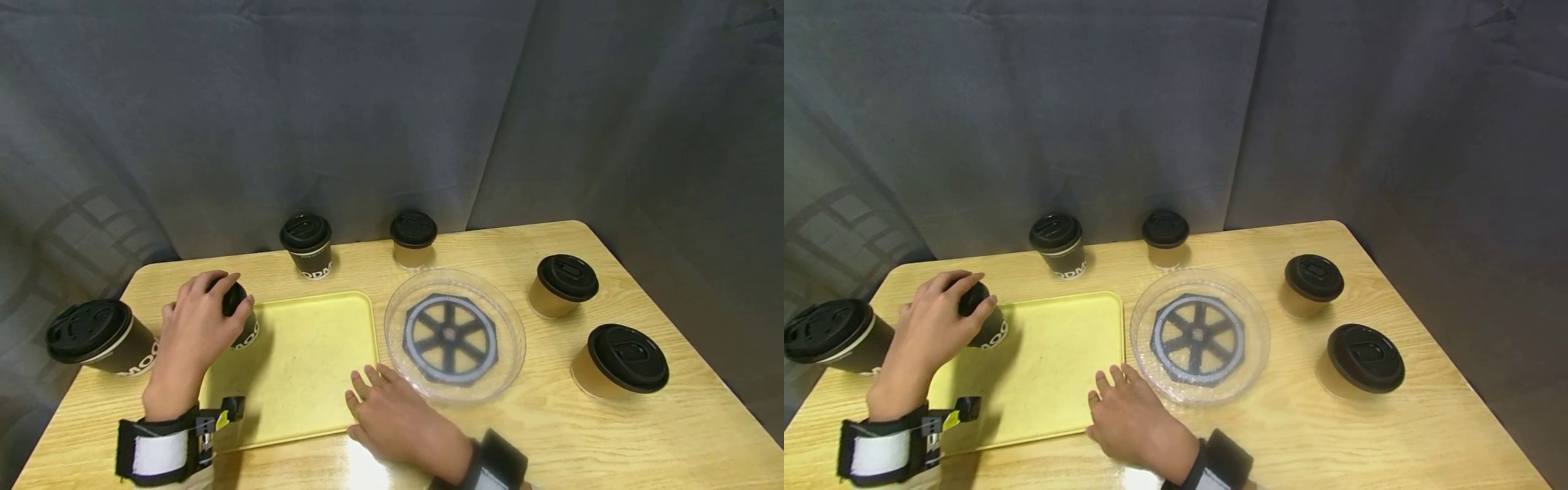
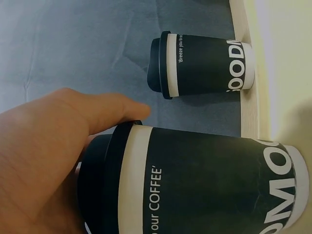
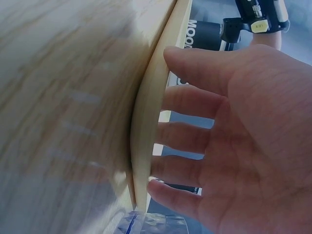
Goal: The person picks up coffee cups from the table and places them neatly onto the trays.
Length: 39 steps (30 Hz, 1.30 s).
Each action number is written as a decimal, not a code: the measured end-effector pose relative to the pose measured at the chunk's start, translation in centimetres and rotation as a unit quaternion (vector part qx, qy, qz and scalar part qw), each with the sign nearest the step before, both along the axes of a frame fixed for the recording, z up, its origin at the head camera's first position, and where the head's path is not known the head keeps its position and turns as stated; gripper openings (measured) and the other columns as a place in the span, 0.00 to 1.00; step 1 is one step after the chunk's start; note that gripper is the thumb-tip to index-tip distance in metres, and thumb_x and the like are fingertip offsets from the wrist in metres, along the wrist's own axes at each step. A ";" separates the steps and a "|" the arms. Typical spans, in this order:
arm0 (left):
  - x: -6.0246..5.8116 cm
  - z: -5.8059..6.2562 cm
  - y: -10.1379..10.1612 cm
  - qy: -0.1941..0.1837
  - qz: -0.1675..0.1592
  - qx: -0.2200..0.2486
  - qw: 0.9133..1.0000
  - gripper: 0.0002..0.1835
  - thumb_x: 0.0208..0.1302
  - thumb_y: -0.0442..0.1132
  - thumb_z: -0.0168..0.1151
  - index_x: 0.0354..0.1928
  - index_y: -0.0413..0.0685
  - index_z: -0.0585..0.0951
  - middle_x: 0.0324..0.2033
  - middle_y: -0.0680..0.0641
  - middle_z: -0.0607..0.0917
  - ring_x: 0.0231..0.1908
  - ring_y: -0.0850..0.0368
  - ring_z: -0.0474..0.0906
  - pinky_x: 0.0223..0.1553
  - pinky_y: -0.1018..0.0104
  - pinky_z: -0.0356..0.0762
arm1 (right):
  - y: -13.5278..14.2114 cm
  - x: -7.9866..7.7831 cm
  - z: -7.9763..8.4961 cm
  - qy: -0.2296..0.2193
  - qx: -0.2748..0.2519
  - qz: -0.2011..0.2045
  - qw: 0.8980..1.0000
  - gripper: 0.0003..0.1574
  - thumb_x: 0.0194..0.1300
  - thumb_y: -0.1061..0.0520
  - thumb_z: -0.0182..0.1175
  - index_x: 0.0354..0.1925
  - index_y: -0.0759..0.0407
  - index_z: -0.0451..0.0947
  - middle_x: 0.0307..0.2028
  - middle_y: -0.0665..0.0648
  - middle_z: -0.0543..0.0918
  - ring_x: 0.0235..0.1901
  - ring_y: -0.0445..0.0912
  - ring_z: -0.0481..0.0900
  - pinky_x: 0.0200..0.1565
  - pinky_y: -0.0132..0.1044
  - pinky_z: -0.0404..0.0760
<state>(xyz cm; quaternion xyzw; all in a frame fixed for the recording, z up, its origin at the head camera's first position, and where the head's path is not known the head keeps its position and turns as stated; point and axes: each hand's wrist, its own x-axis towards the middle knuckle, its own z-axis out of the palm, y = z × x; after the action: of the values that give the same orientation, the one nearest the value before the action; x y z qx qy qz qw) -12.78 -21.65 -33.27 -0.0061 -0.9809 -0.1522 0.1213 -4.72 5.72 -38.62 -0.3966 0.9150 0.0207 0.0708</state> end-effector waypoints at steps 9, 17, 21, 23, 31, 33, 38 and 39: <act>-0.1 -0.4 0.0 0.010 -0.007 0.003 1.000 0.27 0.68 0.49 0.55 0.64 0.42 0.73 0.62 0.34 0.72 0.63 0.32 0.63 0.45 0.29 0.62 | 0.0 0.0 0.0 0.003 0.000 0.000 1.000 0.31 0.72 0.37 0.46 0.64 0.49 0.73 0.67 0.57 0.71 0.68 0.54 0.69 0.71 0.47 0.65; -0.4 -0.6 -0.2 -0.013 -0.003 -0.006 1.000 0.29 0.71 0.52 0.51 0.66 0.42 0.70 0.63 0.34 0.69 0.65 0.34 0.60 0.46 0.27 0.61 | 0.0 0.0 -0.2 0.001 0.000 -0.001 1.000 0.31 0.73 0.37 0.45 0.64 0.49 0.73 0.68 0.57 0.70 0.68 0.54 0.69 0.71 0.47 0.64; -0.4 -0.8 -0.2 -0.016 -0.004 -0.012 1.000 0.28 0.72 0.52 0.50 0.66 0.41 0.69 0.63 0.34 0.69 0.65 0.34 0.59 0.47 0.27 0.61 | 0.0 -0.1 -0.2 0.006 0.001 0.000 1.000 0.31 0.72 0.37 0.46 0.64 0.48 0.73 0.67 0.57 0.71 0.68 0.54 0.69 0.71 0.47 0.65; -0.4 -0.8 -0.3 -0.017 -0.005 -0.015 1.000 0.28 0.72 0.53 0.49 0.66 0.41 0.69 0.64 0.34 0.68 0.66 0.34 0.58 0.47 0.27 0.61 | 0.0 -0.1 -0.2 0.008 0.001 0.001 1.000 0.31 0.72 0.37 0.46 0.64 0.48 0.73 0.67 0.57 0.71 0.68 0.54 0.69 0.71 0.47 0.65; -0.4 -0.8 -0.4 -0.007 -0.004 -0.011 1.000 0.31 0.72 0.56 0.49 0.68 0.42 0.68 0.66 0.35 0.68 0.69 0.32 0.56 0.51 0.24 0.56 | 0.1 -0.1 -0.1 -0.001 -0.013 0.004 1.000 0.30 0.73 0.38 0.46 0.64 0.49 0.73 0.67 0.58 0.71 0.68 0.55 0.69 0.71 0.48 0.65; -0.4 -0.8 -0.4 -0.002 -0.005 -0.011 1.000 0.33 0.71 0.57 0.50 0.68 0.42 0.67 0.67 0.34 0.67 0.69 0.31 0.55 0.55 0.22 0.52 | 0.1 -0.2 -0.2 -0.002 -0.013 0.004 1.000 0.30 0.73 0.38 0.46 0.64 0.49 0.73 0.67 0.58 0.71 0.68 0.55 0.69 0.71 0.48 0.65; -0.2 -0.5 -0.5 0.011 -0.010 -0.011 1.000 0.38 0.69 0.63 0.50 0.70 0.43 0.66 0.69 0.35 0.64 0.71 0.31 0.50 0.59 0.17 0.40 | 0.1 -0.2 -0.2 -0.003 -0.010 0.004 1.000 0.30 0.72 0.38 0.47 0.64 0.49 0.73 0.67 0.58 0.71 0.68 0.55 0.69 0.71 0.48 0.65; -0.2 -0.5 -0.6 0.012 -0.010 -0.011 1.000 0.39 0.69 0.64 0.50 0.70 0.43 0.65 0.70 0.35 0.64 0.72 0.31 0.49 0.59 0.17 0.40 | 0.1 -0.2 -0.2 -0.003 -0.010 0.003 1.000 0.30 0.72 0.37 0.47 0.64 0.49 0.73 0.67 0.58 0.71 0.68 0.55 0.69 0.71 0.48 0.65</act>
<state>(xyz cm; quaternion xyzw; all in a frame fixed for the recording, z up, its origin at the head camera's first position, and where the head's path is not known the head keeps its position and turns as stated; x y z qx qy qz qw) -12.95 -22.21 -33.72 -0.0188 -0.9808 -0.1428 0.1312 -4.90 5.78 -38.78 -0.4003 0.9137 0.0111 0.0697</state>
